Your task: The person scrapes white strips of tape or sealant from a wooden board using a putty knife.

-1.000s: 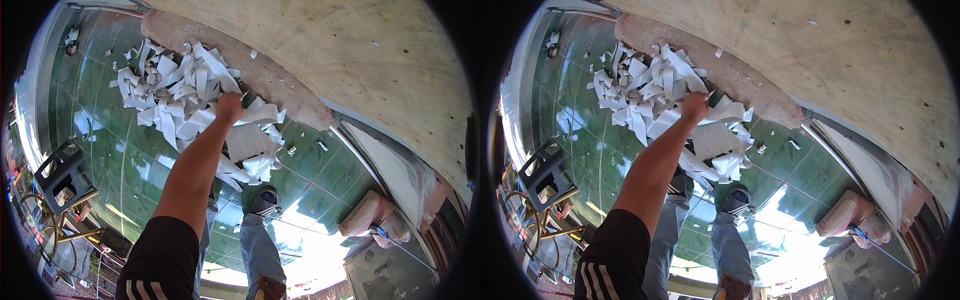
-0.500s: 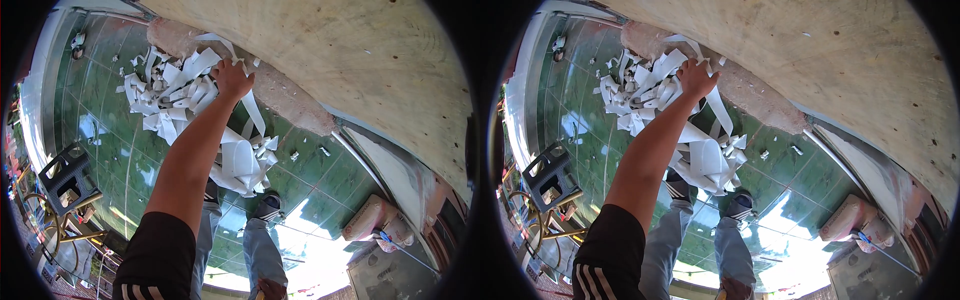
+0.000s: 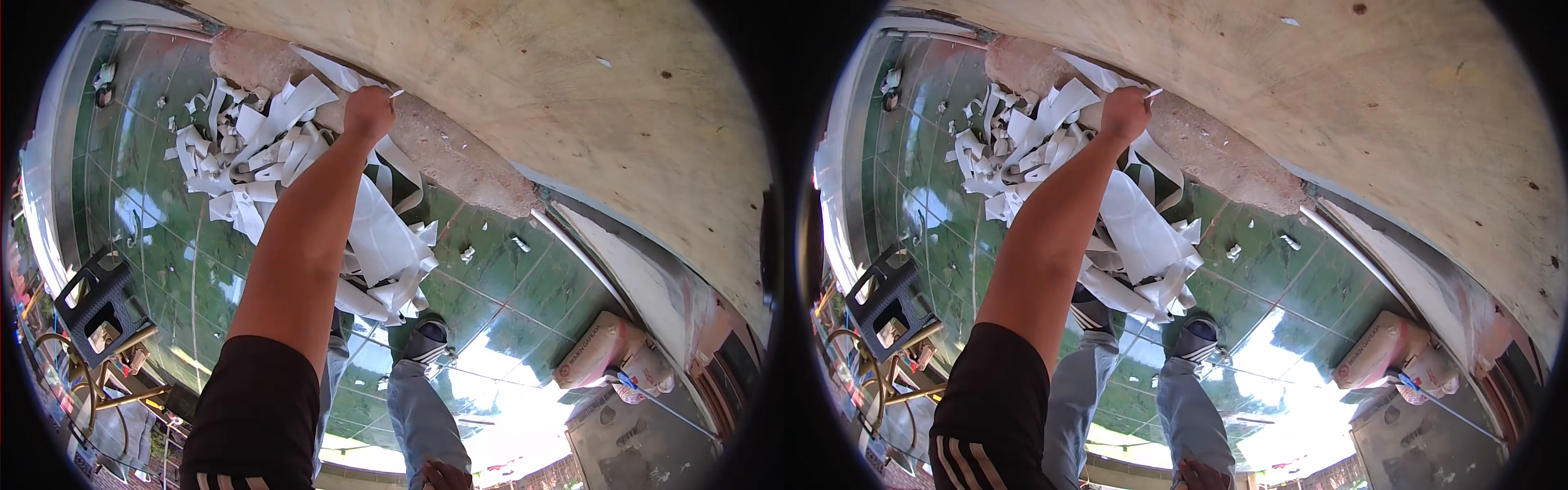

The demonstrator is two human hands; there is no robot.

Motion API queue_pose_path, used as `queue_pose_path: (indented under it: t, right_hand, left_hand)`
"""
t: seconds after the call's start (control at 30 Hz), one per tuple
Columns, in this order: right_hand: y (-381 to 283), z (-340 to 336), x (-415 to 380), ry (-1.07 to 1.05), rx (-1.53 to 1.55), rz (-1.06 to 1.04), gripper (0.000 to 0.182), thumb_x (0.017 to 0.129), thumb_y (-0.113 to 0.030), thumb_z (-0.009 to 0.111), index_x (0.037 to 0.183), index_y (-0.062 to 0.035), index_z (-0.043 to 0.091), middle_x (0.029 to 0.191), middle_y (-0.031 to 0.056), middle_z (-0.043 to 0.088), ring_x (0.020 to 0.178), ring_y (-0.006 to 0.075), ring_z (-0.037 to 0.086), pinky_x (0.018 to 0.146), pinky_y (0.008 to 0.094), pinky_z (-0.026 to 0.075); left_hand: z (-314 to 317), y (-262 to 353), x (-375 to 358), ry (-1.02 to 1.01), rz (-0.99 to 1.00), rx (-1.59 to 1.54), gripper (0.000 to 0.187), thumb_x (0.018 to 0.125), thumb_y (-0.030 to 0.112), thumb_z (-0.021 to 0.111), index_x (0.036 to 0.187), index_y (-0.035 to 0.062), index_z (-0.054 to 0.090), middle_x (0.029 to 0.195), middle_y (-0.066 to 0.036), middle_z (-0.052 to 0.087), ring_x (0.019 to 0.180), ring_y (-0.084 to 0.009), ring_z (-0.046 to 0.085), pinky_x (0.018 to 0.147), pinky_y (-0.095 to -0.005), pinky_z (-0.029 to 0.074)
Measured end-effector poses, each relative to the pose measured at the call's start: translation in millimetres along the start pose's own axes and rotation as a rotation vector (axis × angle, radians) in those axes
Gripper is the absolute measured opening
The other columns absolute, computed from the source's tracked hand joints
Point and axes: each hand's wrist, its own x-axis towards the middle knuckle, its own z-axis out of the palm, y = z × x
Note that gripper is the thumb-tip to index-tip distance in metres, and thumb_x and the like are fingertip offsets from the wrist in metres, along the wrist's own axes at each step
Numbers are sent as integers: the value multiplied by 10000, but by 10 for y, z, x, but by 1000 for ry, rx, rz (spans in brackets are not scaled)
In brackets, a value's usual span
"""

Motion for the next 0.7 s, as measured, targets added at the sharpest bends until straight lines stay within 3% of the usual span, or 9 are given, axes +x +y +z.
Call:
queue_pose_path:
  t: [0.1,0.2,0.27,0.33,0.4,0.5,0.6,0.63,0.7]
  right_hand:
    - [80,-11,-161,-94,-32,23,204,909,-181,622,971,-103,799,957,121,786,818,290,743,738,441,550]
    - [286,16,-548,-212,-37,93,187,862,-146,656,975,-110,800,969,104,788,857,289,743,762,449,549]
    - [354,27,-676,-258,-15,132,195,835,-136,670,977,-110,802,977,100,789,890,293,742,787,447,546]
    - [367,81,-779,-241,22,156,210,832,-143,667,989,-112,803,1002,105,790,909,296,738,818,451,537]
    - [325,77,-841,-217,8,144,223,830,-160,666,999,-114,805,1022,112,788,930,301,733,842,463,525]
    - [219,79,-834,-207,-24,122,247,826,-193,665,1016,-115,803,1047,123,783,956,311,723,865,493,505]
    - [209,69,-866,-263,33,160,285,819,-202,651,1049,-112,793,1067,127,775,973,325,713,875,513,491]
    - [212,39,-863,-279,34,147,300,817,-200,644,1064,-111,788,1067,126,772,981,329,709,875,516,490]
    - [243,22,-880,-287,30,116,332,813,-203,634,1098,-110,775,1078,124,765,994,338,702,876,519,489]
  left_hand:
    - [-59,-88,-310,37,234,-118,125,903,146,684,940,50,755,930,-175,730,860,-396,701,783,-503,563]
    - [-123,-223,-835,-133,255,-81,166,888,116,706,1036,57,750,1049,-158,724,976,-388,684,878,-501,541]
    - [-241,-415,-1356,-129,349,84,387,853,118,754,1229,46,696,1177,-134,696,1143,-371,629,985,-507,485]
    - [-472,-500,-1755,-276,148,107,621,816,175,789,1389,35,593,1155,-111,690,1210,-328,582,1043,-507,424]
    - [-682,-614,-2053,-383,-100,137,770,815,209,804,1491,12,490,1160,-150,679,1249,-328,551,1043,-489,419]
    - [-1006,-760,-2371,-238,-53,251,607,859,225,772,1403,8,611,1171,-167,665,1249,-346,534,1050,-488,410]
    - [-1340,-715,-2436,44,-158,296,325,901,227,727,1135,7,774,1165,-151,658,1245,-367,522,1052,-494,401]
    - [-1490,-691,-2372,51,-232,276,245,926,216,691,886,7,811,1172,-141,644,1238,-366,519,1024,-469,431]
    - [-1617,-980,-2260,-85,-241,243,253,917,212,696,871,-17,793,1081,-149,663,1132,-365,602,948,-465,498]
